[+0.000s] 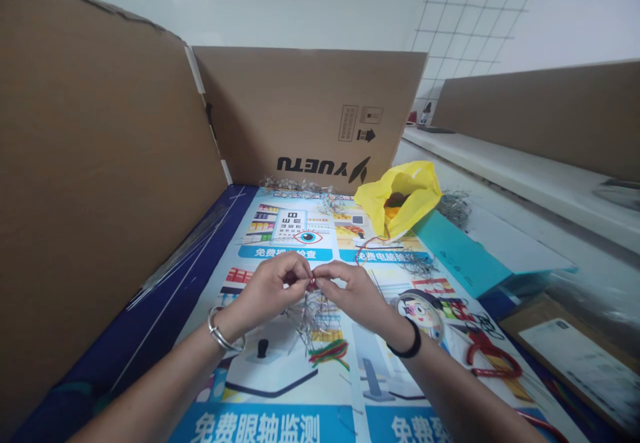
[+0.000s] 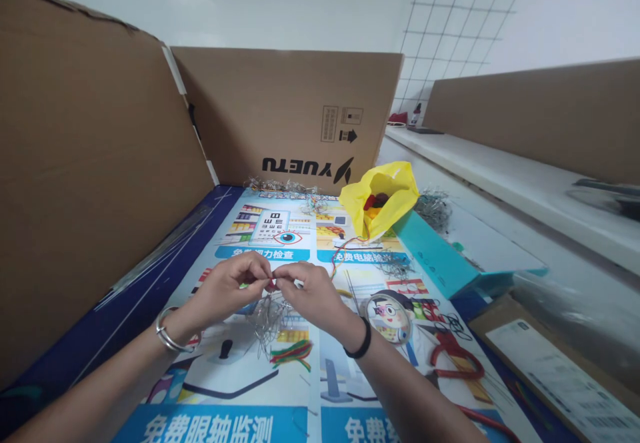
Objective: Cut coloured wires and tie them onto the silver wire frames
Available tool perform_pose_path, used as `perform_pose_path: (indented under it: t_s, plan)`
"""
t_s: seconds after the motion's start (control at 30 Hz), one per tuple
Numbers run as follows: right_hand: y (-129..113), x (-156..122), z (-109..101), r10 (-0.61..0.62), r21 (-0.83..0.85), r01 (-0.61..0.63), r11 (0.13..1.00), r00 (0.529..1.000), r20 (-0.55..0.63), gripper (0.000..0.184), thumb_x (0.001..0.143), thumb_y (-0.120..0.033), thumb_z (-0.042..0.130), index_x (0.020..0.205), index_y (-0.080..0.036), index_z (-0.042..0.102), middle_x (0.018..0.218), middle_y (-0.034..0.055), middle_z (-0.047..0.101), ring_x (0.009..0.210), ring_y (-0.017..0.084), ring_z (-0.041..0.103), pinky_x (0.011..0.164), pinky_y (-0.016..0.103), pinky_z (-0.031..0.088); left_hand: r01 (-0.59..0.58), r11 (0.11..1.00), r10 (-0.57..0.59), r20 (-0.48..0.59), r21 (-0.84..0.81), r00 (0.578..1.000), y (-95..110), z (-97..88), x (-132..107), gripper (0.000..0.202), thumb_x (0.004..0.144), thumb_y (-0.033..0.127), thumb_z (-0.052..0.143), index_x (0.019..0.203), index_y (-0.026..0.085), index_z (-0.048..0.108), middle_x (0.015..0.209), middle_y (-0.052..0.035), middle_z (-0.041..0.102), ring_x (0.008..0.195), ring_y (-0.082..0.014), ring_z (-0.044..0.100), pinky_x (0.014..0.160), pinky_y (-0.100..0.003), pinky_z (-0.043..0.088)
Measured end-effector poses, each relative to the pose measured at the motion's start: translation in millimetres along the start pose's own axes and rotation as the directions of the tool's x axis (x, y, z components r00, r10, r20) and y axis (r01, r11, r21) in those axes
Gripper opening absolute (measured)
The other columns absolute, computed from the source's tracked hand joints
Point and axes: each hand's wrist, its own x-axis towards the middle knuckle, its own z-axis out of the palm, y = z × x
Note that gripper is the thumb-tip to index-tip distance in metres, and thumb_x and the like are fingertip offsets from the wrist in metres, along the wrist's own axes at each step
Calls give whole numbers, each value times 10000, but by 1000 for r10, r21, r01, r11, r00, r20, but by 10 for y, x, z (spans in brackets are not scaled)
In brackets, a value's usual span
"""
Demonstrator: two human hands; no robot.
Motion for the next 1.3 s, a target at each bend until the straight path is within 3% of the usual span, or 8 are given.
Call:
perform_pose_path:
  t_s: [0.2, 0.47, 0.8, 1.0, 1.17, 1.3]
  plan:
    - [-35, 10, -1, -10, -26, 10, 1000, 1000, -15, 157, 759, -101, 552, 764, -209, 667, 782, -3, 694, 718, 134, 620, 677, 242, 464, -25, 1000, 25, 12, 0, 1000, -11, 2, -2, 114, 775, 123, 547, 679, 164, 501, 784, -20, 594, 722, -113, 564, 653, -244, 449]
    - [-29, 3, 26, -206, -228, 182, 957, 975, -84, 192, 763, -88, 526, 662, -208, 637, 670, -2, 673, 636, 133, 577, 672, 271, 423, -30, 995, 27, 34, 93, 999, 36, -26, -15, 98, 789, 122, 554, 702, 166, 542, 759, -18, 623, 714, -118, 572, 668, -249, 441]
    - [-23, -13, 24, -155, -223, 144, 964, 987, -35, 207, 763, -80, 521, 626, -203, 616, 671, -14, 677, 625, 125, 576, 672, 265, 397, -38, 985, 27, 65, 168, 998, 22, -55, -2, 72, 809, 133, 550, 760, 181, 571, 724, 16, 613, 677, -102, 553, 638, -213, 411]
    - [13, -25, 41, -184, -260, 173, 950, 983, -19, 203, 778, -95, 515, 632, -201, 607, 652, -16, 660, 626, 124, 563, 698, 279, 372, -62, 971, 36, 113, 231, 993, 14, -74, 3, 143, 848, 127, 462, 761, 183, 562, 765, -1, 620, 726, -121, 549, 673, -232, 406]
    - [22, -39, 65, -207, -310, 192, 931, 978, -14, 202, 785, -96, 499, 641, -194, 602, 640, -6, 644, 638, 128, 545, 696, 285, 354, -98, 951, 74, 93, 292, 993, -16, -95, 0, 152, 857, 113, 439, 787, 190, 549, 781, 0, 613, 745, -124, 544, 678, -231, 404]
    - [41, -58, 79, -241, -344, 219, 913, 970, -21, 196, 750, -74, 487, 622, -183, 587, 608, -1, 614, 617, 127, 517, 681, 286, 342, -148, 893, 124, 83, 425, 989, -77, -114, 18, 168, 874, 108, 401, 838, 189, 544, 809, -17, 608, 767, -141, 543, 676, -245, 411]
